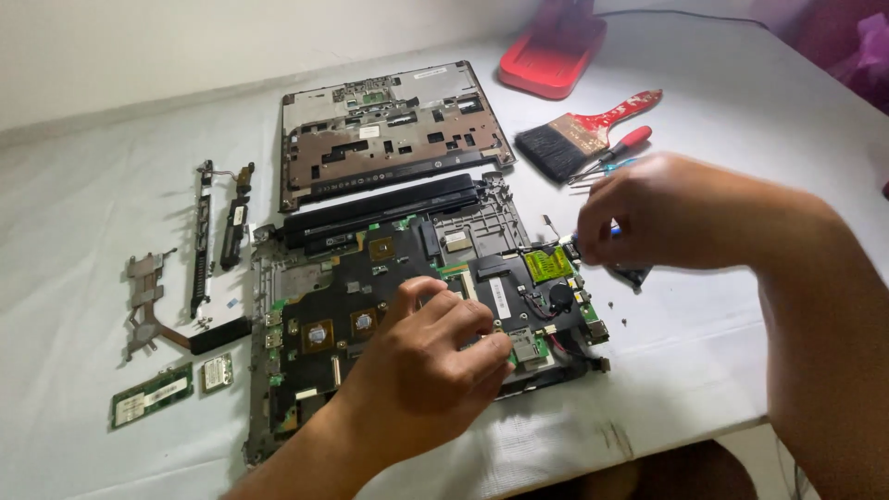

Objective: Cleaning internal laptop components with brushes and manipulating small hardware parts like RAM modules and connectors.

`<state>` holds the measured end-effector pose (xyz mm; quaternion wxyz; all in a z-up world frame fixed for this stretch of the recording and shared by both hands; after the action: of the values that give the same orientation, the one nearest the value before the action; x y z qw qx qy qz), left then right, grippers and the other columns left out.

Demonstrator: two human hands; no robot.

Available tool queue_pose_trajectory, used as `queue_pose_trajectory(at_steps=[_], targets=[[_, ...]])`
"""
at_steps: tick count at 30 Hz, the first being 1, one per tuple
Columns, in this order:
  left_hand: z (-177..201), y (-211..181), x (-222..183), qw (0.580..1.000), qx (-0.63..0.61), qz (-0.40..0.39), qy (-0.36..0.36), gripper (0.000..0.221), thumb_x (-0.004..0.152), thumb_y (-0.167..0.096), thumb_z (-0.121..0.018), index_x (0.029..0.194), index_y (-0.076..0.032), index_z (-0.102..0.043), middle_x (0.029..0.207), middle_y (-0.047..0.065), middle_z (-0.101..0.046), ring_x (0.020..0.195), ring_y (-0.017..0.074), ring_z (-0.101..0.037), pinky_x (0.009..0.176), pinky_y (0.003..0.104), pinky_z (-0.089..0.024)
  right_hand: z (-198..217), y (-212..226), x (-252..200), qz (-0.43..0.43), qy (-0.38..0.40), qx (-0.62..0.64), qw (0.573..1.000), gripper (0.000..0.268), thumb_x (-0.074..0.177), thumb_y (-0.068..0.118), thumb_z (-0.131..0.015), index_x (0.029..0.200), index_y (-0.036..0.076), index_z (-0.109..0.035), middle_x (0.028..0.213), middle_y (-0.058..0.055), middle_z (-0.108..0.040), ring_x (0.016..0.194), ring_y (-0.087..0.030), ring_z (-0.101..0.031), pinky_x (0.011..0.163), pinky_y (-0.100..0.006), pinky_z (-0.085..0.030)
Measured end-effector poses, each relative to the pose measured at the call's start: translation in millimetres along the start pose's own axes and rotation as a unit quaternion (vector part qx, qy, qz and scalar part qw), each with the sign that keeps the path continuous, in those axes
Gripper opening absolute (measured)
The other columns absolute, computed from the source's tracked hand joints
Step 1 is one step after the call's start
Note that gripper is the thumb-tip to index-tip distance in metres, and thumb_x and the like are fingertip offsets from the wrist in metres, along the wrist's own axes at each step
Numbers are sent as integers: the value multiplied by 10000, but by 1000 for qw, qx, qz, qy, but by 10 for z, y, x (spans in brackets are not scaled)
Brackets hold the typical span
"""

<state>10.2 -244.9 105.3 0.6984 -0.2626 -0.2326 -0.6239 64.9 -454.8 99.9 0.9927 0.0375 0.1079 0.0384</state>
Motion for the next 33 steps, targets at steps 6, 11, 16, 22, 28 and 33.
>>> queue_pose_trajectory(at_steps=[6, 11, 16, 22, 28, 33], targets=[[-89, -150, 8, 998, 51, -31, -17, 106, 907, -9, -689, 891, -113, -673, 907, 46, -629, 820, 240, -610, 954, 427, -433, -590, 641, -485, 223, -44, -47, 973, 248, 973, 409, -692, 812, 220, -688, 810, 53, -638, 811, -200, -667, 642, -417, -561], [-140, -136, -18, 999, 43, -30, 2, 109, 947, 13, -677, 922, -90, -706, 915, 71, -638, 808, 257, -605, 976, 457, -424, -420, 730, -567, 285, -90, 67, 952, 182, 961, 262, -721, 804, 179, -679, 782, 13, -600, 713, -203, -638, 555, -386, -519], [-155, -146, -20, 998, 52, -32, 19, 133, 952, 16, -604, 967, -84, -690, 944, 76, -633, 836, 261, -596, 982, 464, -427, -486, 730, -548, 298, -48, 124, 945, 112, 975, 158, -650, 866, 149, -672, 822, -15, -593, 757, -221, -617, 592, -383, -509], [-224, -180, -67, 996, 57, -49, 46, 172, 973, -190, -777, 1030, -39, -717, 946, 77, -626, 860, 295, -595, 1013, 485, -403, -588, 681, -523, 256, -17, 124, 958, 108, 978, 186, -622, 874, 186, -652, 850, -14, -593, 718, -239, -596, 585, -402, -521], [-220, -175, -71, 998, 39, -39, 39, 132, 989, -155, -745, 1034, -33, -723, 960, 80, -650, 867, 290, -600, 1009, 500, -407, -635, 647, -499, 250, -13, 101, 963, 139, 981, 199, -621, 844, 181, -639, 838, -15, -574, 690, -241, -576, 568, -407, -505], [-228, -170, -73, 998, 38, -29, 29, 85, 990, -133, -735, 1012, -53, -752, 943, 66, -659, 837, 272, -603, 1017, 494, -406, -649, 662, -500, 257, 32, 117, 959, 186, 987, 185, -603, 802, 172, -607, 867, -10, -577, 715, -242, -583, 608, -400, -488]])
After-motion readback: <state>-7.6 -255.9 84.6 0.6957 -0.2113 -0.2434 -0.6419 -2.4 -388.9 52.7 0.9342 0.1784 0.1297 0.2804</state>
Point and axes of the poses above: each hand's wrist, its own x-axis towards the middle knuckle, its own z-axis out of the back of the hand, y = z × x, the point moved 9 cm from there along x, towards the middle knuckle
